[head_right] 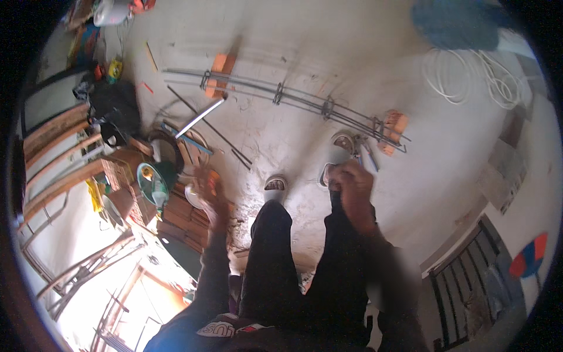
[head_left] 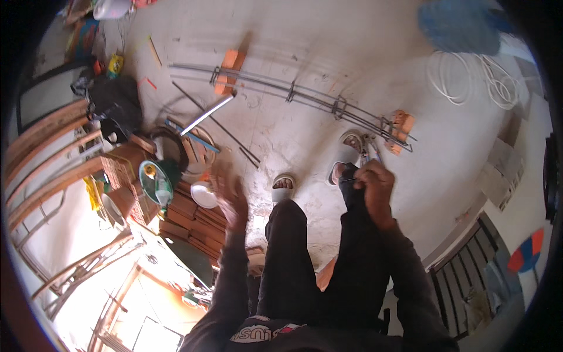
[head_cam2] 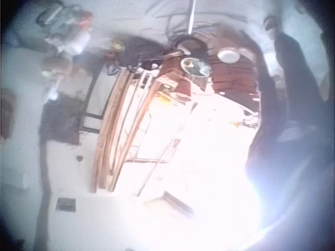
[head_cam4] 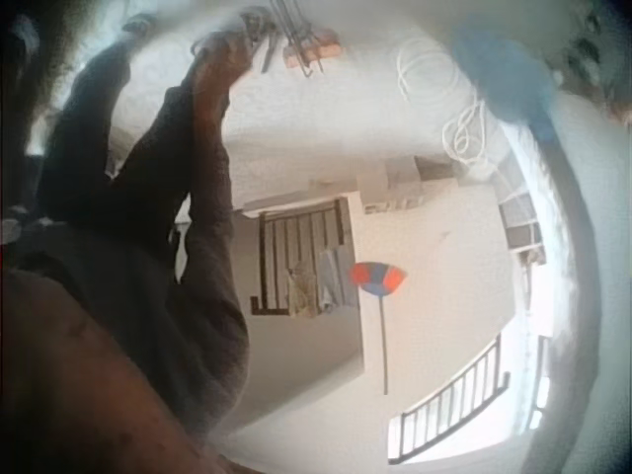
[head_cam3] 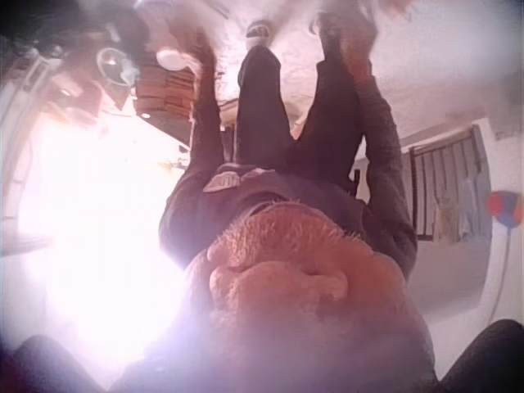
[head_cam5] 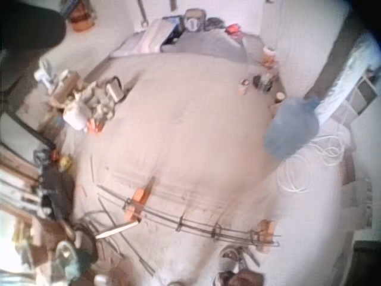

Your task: The person assembles a metal frame by arranging metal rods on bricks and securing them with wire. They use pliers to bend and twist the wire around the rods to hold the structure together.

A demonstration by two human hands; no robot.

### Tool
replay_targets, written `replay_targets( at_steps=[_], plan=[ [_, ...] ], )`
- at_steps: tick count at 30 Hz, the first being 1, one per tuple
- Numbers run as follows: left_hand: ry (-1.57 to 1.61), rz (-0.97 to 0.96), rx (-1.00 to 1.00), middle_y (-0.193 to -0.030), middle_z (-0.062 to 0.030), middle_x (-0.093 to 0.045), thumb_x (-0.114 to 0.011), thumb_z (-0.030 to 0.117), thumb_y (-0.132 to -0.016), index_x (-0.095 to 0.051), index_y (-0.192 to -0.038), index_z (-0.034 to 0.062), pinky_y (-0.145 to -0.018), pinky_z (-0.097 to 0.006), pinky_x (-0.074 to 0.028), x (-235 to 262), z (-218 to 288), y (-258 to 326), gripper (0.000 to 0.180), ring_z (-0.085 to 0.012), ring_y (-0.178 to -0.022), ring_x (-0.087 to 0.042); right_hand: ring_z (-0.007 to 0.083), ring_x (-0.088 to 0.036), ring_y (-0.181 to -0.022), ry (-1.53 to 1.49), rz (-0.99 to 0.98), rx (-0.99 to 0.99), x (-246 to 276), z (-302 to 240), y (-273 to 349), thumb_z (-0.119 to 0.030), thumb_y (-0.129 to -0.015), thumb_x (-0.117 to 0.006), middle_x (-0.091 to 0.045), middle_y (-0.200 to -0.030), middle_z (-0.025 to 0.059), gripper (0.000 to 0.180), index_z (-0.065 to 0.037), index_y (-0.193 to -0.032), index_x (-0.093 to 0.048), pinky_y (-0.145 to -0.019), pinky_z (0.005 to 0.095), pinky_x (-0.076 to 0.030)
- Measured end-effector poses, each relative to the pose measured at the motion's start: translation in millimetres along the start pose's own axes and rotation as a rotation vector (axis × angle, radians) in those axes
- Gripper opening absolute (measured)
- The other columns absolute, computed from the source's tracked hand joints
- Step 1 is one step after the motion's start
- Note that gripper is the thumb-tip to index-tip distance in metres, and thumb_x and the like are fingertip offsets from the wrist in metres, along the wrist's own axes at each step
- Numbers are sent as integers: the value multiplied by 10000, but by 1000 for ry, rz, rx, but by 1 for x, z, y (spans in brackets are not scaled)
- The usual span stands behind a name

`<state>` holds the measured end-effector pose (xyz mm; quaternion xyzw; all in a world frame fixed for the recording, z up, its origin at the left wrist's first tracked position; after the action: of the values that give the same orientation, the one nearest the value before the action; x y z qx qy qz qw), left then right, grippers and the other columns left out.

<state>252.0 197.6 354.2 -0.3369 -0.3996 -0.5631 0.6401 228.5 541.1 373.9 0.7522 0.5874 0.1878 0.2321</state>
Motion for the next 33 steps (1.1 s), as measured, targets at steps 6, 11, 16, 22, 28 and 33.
replay_targets(
  at_steps=[6, 11, 16, 22, 28, 33],
  plan=[
    [227, -621, -259, -1086, -157, -661, -656, 100, -878, -636, -1098, 40, -935, -444, -492, 110, 222, -20, 229, -352, -1057, -627, 106, -557, -564, -132, -124, 19, -47, -97, 82, -11, -865, -548, -581, -665, 60, 130, 35, -760, -608, -517, 263, -453],
    [166, -672, -431, -944, -126, -684, -617, 88, -892, -670, -991, 80, -689, -420, -543, 156, 256, -23, 113, -316, -846, -675, 126, -582, -568, -308, -160, -44, -39, -144, 116, -9, -844, -576, -622, -694, 91, 92, 36, -867, -653, -552, 293, -491],
    [254, -714, -267, -929, -141, -721, -593, 113, -933, -694, -946, 34, -729, -375, -541, 180, 270, -23, 128, -313, -848, -696, 240, -669, -934, 295, 5, 310, 12, -187, 135, -67, -815, -659, -676, -1013, 139, 247, -15, -1055, -687, -813, 373, -535],
    [514, -895, 3, -854, -126, -718, -593, 120, -948, -683, -951, -32, -737, -322, -509, 206, 288, -34, 176, -195, -799, -674, 284, -611, -1074, 816, -68, 1055, 9, -237, 159, -126, -801, -691, -631, -1083, 106, 473, -54, -1258, -593, -1068, 414, -440],
    [556, -953, -137, -786, -92, -683, -609, 151, -934, -695, -939, -45, -669, -319, -465, 232, 280, -59, 215, -138, -715, -590, 267, -629, -937, 761, -254, 931, -28, -211, 162, -127, -832, -650, -603, -910, 81, 305, -61, -1126, -604, -890, 424, -513],
    [470, -1002, -179, -866, -115, -728, -626, 66, -909, -709, -965, -39, -734, -297, -507, 268, 274, -75, 145, -147, -791, -659, 271, -628, -739, 686, -316, 863, -36, -239, 168, -95, -774, -665, -577, -761, 58, 125, -91, -888, -614, -617, 406, -510]
  ],
)
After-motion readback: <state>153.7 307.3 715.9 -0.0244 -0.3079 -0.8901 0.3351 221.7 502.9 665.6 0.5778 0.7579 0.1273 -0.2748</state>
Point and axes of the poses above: each hand's wrist, its own y-axis away from the middle knuckle, its own x-axis out of the back of the hand, z = x × y, the point moved 1 cm from there along -y, towards the middle knuckle
